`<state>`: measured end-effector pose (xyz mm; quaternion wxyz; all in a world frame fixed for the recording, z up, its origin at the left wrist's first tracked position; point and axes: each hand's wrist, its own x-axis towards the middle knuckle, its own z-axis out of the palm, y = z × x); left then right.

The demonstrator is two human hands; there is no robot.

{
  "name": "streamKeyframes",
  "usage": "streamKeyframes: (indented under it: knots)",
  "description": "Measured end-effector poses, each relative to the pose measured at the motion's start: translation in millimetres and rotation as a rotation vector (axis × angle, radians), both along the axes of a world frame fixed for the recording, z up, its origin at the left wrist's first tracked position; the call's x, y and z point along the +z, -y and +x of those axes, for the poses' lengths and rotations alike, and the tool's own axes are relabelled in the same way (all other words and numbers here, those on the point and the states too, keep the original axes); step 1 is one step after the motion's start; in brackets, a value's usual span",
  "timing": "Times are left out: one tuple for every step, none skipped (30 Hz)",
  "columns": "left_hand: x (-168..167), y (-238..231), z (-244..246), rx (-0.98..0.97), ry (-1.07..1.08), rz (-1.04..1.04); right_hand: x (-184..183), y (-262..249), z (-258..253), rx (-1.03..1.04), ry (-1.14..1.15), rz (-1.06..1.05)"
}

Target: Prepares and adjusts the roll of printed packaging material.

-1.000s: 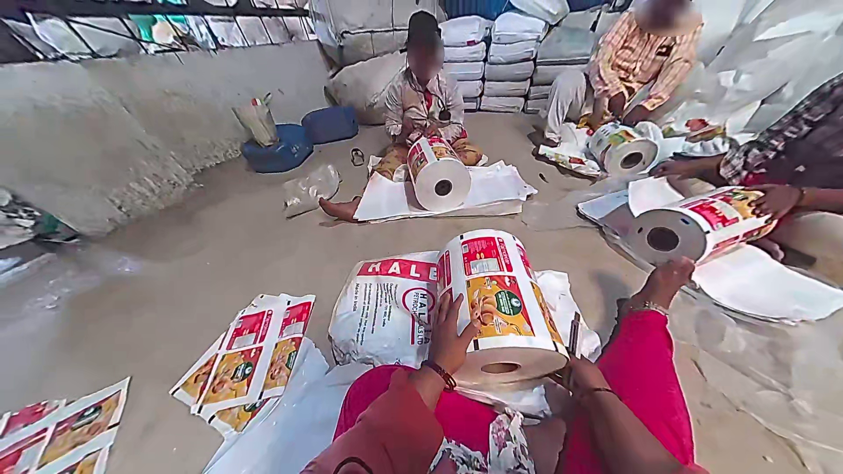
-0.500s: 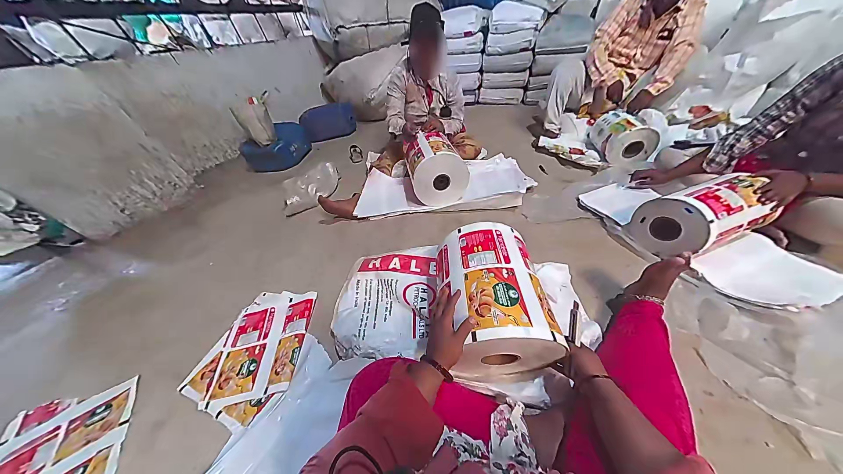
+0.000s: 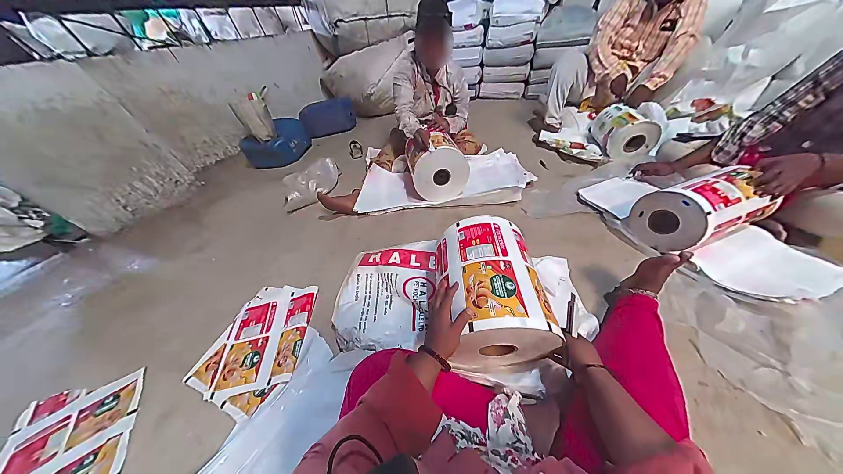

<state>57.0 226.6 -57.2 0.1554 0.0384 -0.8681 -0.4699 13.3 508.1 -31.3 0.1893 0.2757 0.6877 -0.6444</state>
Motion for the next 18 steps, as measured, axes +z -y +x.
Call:
streamKeyframes:
  knots:
    - [1, 0, 0, 0.000, 0.008, -0.001, -19, -1, -6, -0.031, -0.036, 0.025]
    - [1, 0, 0, 0.000, 0.011, 0.002, -36, -4, -10, -0.036, -0.076, 0.022]
    - [1, 0, 0, 0.000, 0.009, 0.005, -50, -9, -14, -0.017, -0.112, 0.018]
    - [0, 0, 0, -0.001, 0.006, 0.007, -69, -11, -19, -0.017, -0.146, 0.040]
    - [-1, 0, -1, -0.003, 0.002, 0.009, -77, -11, -21, -0.014, -0.158, 0.042]
    - [-1, 0, -1, -0.005, -0.002, 0.011, -79, -11, -22, -0.012, -0.156, 0.043]
    - [-1, 0, -1, -0.006, -0.006, 0.010, -78, -11, -22, -0.011, -0.147, 0.043]
    - [-1, 0, -1, -0.006, -0.011, 0.005, -77, -10, -22, -0.011, -0.142, 0.043]
    - [-1, 0, 0, -0.005, -0.013, 0.002, -76, -10, -21, -0.010, -0.142, 0.038]
    - [-1, 0, -1, -0.004, -0.013, 0.001, -75, -10, -21, -0.005, -0.142, 0.040]
    - [-1, 0, -1, -0.003, -0.010, 0.002, -74, -10, -21, 0.001, -0.143, 0.048]
    - [0, 1, -1, -0.003, -0.003, 0.004, -74, -11, -21, 0.005, -0.143, 0.050]
    - [-1, 0, -1, -0.003, 0.005, 0.007, -75, -11, -21, 0.006, -0.144, 0.051]
    - [0, 0, -1, -0.003, 0.010, 0.009, -75, -12, -22, 0.008, -0.144, 0.054]
    - [-1, 0, -1, -0.005, 0.011, 0.008, -75, -12, -22, 0.016, -0.143, 0.057]
    - [-1, 0, -1, -0.005, 0.010, 0.009, -76, -13, -22, 0.023, -0.145, 0.061]
    - [-1, 0, -1, -0.006, 0.009, 0.012, -77, -13, -24, 0.030, -0.144, 0.064]
    - [-1, 0, -1, -0.006, 0.010, 0.016, -78, -13, -24, 0.038, -0.142, 0.072]
